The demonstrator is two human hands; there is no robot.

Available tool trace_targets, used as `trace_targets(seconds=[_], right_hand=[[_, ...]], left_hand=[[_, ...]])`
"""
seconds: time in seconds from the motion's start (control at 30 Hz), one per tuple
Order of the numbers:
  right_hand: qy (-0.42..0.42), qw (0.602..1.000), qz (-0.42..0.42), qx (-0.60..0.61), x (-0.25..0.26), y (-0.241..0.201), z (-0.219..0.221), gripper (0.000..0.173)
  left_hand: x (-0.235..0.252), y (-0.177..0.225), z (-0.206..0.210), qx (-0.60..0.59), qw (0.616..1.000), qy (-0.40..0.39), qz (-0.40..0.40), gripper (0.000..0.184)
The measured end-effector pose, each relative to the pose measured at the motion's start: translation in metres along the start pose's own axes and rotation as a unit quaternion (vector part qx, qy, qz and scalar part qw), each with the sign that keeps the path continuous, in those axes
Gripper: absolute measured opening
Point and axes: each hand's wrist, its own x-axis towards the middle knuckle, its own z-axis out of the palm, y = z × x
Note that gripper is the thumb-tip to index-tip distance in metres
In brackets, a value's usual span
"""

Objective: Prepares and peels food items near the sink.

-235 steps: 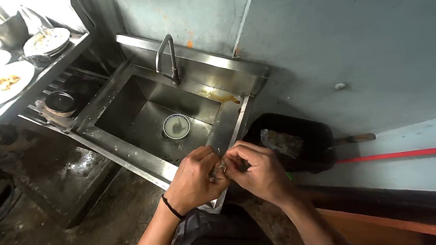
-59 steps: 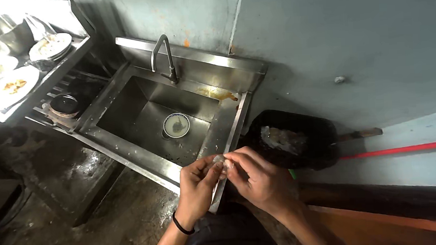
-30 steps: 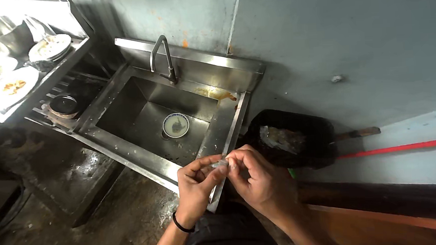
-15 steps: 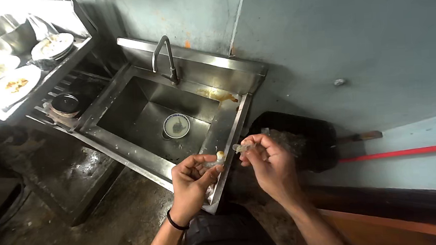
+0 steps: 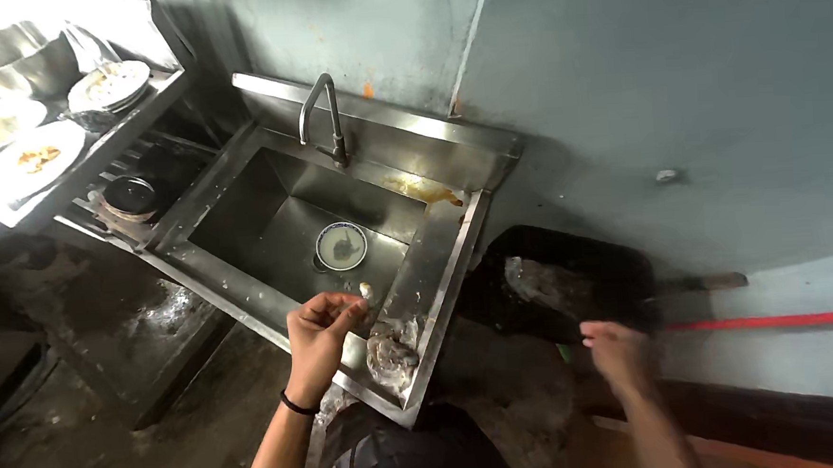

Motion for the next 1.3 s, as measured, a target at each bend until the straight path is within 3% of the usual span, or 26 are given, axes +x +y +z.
trace_targets(seconds=[0.07, 0.17, 0.27, 0.33, 0.37, 0.5, 0.63, 0.73, 0.9, 0.97, 1.03, 1.1, 1.3], right_hand=[[-0.02, 0.995, -0.085, -0.045, -0.03, -0.011, 0.018, 0.02], [-0.07, 0.988, -0.12, -0.066, -0.062, -0.036, 0.047, 0.019], [-0.132, 0.981, -0.113, -0.088, -0.089, -0.097, 0.058, 0.017], [-0.145, 0.971, -0.165, -0.096, -0.098, -0.114, 0.07, 0.018], [-0.148, 0.962, -0.203, -0.104, -0.098, -0.119, 0.076, 0.018], [-0.262, 0.909, -0.296, -0.137, -0.106, -0.136, 0.1, 0.023], [-0.301, 0.816, -0.418, -0.263, -0.105, -0.135, 0.146, 0.031], [-0.309, 0.778, -0.456, -0.302, -0.09, -0.136, 0.175, 0.042], [-0.268, 0.743, -0.535, -0.3, -0.071, -0.131, 0.197, 0.026], [-0.262, 0.741, -0.537, -0.305, -0.067, -0.133, 0.193, 0.023], [-0.269, 0.748, -0.523, -0.308, -0.068, -0.139, 0.186, 0.028], [-0.275, 0.746, -0.537, -0.283, -0.067, -0.142, 0.181, 0.034], [-0.291, 0.66, -0.612, -0.324, -0.053, -0.143, 0.192, 0.028]], left_hand=[[0.031, -0.004, -0.008, 0.104, 0.994, 0.004, 0.045, 0.006], [0.103, -0.03, -0.017, 0.19, 0.98, 0.007, 0.064, 0.004], [0.178, -0.072, -0.022, 0.319, 0.946, -0.01, -0.057, 0.02], [0.196, -0.1, -0.021, 0.382, 0.906, -0.044, -0.177, 0.039], [0.196, -0.112, -0.019, 0.392, 0.896, -0.063, -0.201, 0.043], [0.139, -0.141, -0.007, 0.315, 0.927, -0.12, -0.165, 0.03], [0.052, -0.133, -0.004, 0.257, 0.931, -0.17, -0.198, 0.021], [0.016, -0.135, -0.012, 0.19, 0.944, -0.141, -0.23, 0.018], [-0.017, -0.123, -0.025, 0.124, 0.966, -0.07, -0.214, 0.022], [-0.023, -0.121, -0.029, 0.148, 0.967, -0.069, -0.194, 0.022], [-0.024, -0.127, -0.03, 0.251, 0.951, -0.094, -0.152, 0.022], [-0.017, -0.141, -0.026, 0.338, 0.923, -0.142, -0.118, 0.035], [-0.004, -0.174, -0.008, 0.39, 0.893, -0.202, -0.101, 0.031]])
